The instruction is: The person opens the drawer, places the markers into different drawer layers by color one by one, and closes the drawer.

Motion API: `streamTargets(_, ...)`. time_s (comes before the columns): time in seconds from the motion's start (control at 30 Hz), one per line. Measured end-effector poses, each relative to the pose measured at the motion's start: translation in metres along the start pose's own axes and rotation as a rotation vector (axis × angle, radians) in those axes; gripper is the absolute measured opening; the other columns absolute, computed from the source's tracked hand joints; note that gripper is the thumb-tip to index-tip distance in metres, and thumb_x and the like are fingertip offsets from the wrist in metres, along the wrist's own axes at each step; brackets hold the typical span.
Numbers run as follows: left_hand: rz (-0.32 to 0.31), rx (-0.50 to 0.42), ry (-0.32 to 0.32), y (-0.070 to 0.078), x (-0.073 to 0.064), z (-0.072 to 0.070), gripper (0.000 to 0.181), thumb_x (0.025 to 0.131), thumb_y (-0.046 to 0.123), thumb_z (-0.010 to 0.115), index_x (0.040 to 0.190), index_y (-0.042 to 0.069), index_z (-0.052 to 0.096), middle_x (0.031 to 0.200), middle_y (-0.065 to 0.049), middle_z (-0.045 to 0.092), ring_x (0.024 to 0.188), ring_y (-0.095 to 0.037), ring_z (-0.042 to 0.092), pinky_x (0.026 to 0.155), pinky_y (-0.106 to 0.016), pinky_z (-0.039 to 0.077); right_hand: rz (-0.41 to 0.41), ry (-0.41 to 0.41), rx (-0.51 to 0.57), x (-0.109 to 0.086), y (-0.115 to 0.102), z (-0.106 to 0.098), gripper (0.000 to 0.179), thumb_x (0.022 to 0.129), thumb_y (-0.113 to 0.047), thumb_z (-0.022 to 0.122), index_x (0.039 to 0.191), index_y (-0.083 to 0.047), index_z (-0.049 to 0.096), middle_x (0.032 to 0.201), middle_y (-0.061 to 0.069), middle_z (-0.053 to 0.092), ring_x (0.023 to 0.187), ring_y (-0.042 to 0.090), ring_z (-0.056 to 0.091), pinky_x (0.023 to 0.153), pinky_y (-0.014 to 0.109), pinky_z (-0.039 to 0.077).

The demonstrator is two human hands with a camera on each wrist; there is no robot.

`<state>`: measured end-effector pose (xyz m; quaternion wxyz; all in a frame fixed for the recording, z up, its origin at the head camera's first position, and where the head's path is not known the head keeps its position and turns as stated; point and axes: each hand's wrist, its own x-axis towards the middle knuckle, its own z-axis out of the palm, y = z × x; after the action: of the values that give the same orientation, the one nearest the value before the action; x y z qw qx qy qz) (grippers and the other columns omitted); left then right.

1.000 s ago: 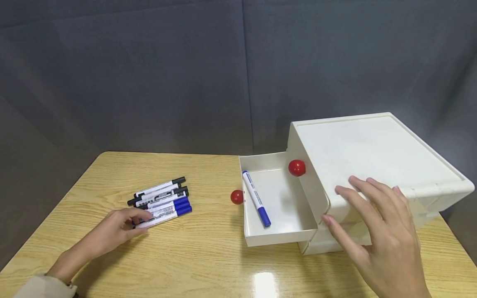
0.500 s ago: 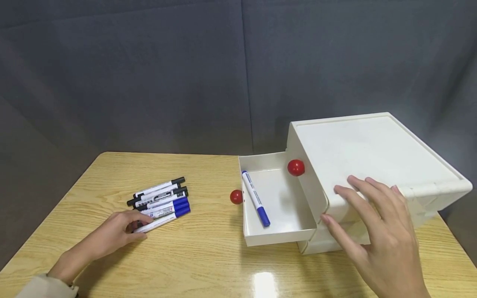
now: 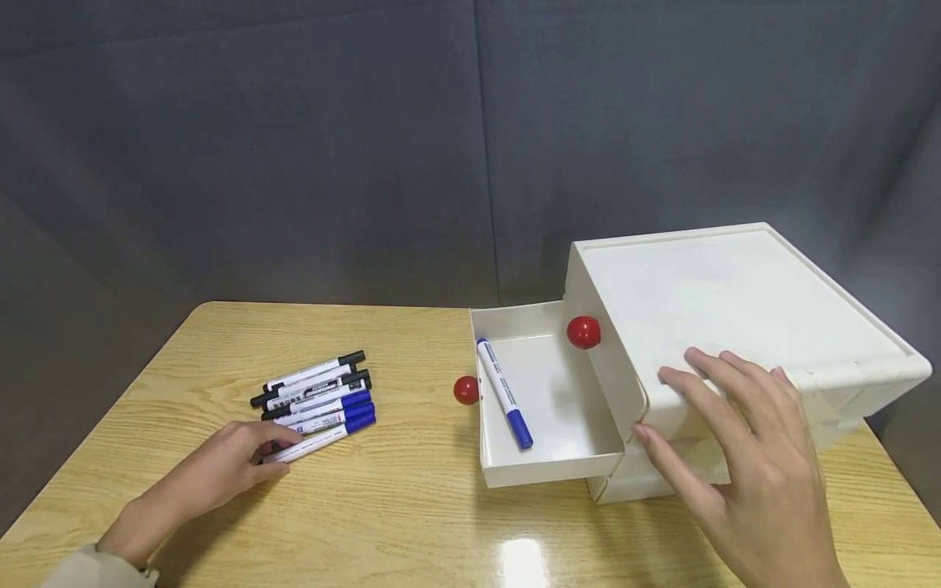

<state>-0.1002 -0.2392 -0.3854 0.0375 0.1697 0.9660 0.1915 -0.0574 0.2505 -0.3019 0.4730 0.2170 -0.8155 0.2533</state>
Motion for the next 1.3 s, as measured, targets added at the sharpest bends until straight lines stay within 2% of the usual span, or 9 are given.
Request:
streamTargets(0.33,0.045,-0.030,0.001,0.001,0.000,0.000,0.024,0.082,0.004,0.076,0.106,0.009,0.075,0.084,0.007,0.069,0.070,0.002,0.052,0.060,-0.019,0.048,-0.019,0.013,0.011,0.001,-0.001,0.001,0.064,0.092,-0.059,0.060,0.101,0.004,0.071,0.114,0.022,0.068,0.126,0.014,0.054,0.117,0.031,0.029)
streamTargets(0.57,0.055,-0.060,0.000,0.006,0.002,-0.002,0.025,0.084,0.006,0.076,0.108,0.010,0.075,0.088,0.006,0.070,0.071,0.000,0.050,0.060,-0.020,0.047,-0.004,-0.001,0.004,0.000,0.000,0.000,0.065,0.092,-0.059,0.060,0.102,0.003,0.071,0.116,0.021,0.068,0.128,0.013,0.053,0.118,0.036,0.029)
streamTargets(0.73,0.069,-0.075,0.004,0.008,0.004,-0.002,0.024,0.085,0.006,0.074,0.109,0.009,0.075,0.086,0.008,0.067,0.070,0.001,0.048,0.059,-0.019,0.045,0.010,-0.016,0.000,-0.002,0.000,-0.001,0.066,0.092,-0.060,0.060,0.103,0.003,0.071,0.117,0.022,0.068,0.129,0.012,0.052,0.118,0.038,0.029)
streamTargets(1.07,0.097,-0.093,0.006,0.011,0.008,-0.004,0.023,0.088,0.007,0.072,0.110,0.012,0.075,0.082,0.011,0.063,0.070,-0.001,0.047,0.059,-0.019,0.043,0.011,0.008,0.015,0.000,-0.001,0.000,0.065,0.091,-0.059,0.061,0.102,0.004,0.071,0.116,0.021,0.069,0.128,0.011,0.052,0.117,0.039,0.030)
streamTargets(1.3,0.149,-0.101,0.045,0.014,0.013,-0.005,0.023,0.087,0.003,0.071,0.109,0.009,0.075,0.082,0.008,0.066,0.070,0.001,0.049,0.060,-0.018,0.046,0.014,0.004,0.013,0.000,-0.001,0.000,0.065,0.091,-0.059,0.061,0.102,0.004,0.072,0.116,0.021,0.068,0.129,0.011,0.052,0.117,0.040,0.030)
